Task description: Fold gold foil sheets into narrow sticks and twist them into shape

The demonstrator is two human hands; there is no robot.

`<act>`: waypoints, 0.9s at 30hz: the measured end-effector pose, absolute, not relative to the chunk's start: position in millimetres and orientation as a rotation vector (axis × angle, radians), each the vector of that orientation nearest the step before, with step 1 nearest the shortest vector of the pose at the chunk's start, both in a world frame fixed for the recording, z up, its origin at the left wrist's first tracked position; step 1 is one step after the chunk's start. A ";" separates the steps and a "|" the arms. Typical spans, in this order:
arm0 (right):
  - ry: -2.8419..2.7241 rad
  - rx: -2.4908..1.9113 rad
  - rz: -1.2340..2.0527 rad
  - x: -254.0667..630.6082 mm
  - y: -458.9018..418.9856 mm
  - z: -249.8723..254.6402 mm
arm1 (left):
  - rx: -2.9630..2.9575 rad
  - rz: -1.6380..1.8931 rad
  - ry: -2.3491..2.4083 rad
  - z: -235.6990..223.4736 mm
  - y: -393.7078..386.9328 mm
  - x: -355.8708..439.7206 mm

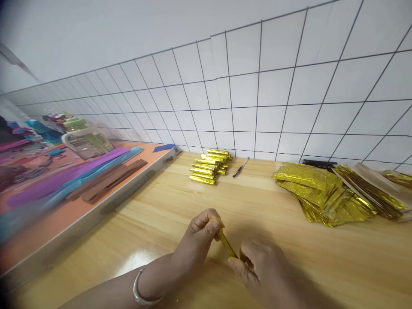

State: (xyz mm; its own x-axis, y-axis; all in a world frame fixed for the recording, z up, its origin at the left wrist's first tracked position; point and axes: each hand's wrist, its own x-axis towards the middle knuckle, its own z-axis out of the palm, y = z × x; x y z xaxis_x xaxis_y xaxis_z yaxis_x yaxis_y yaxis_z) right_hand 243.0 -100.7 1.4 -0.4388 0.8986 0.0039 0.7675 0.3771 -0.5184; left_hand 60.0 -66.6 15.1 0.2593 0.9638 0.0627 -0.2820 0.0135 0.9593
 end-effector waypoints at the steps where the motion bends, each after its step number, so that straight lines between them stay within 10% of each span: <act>1: -2.349 -1.466 0.657 242.8 -100.4 1.5 | 1.146 1.140 0.792 13.4 -68.1 61.8; 27: -2.520 -1.293 -0.120 273.7 -70.9 -13.0 | 2.880 0.382 1.022 6.1 -15.3 36.8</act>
State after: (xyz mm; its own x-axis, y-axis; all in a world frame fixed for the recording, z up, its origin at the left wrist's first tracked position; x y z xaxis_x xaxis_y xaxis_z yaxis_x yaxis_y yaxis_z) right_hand 273.7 -70.9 -13.0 -0.5471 0.7790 0.3063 0.8047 0.5903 -0.0640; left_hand 36.8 -15.3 6.1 0.7490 0.6279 0.2114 0.6125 -0.7779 0.1403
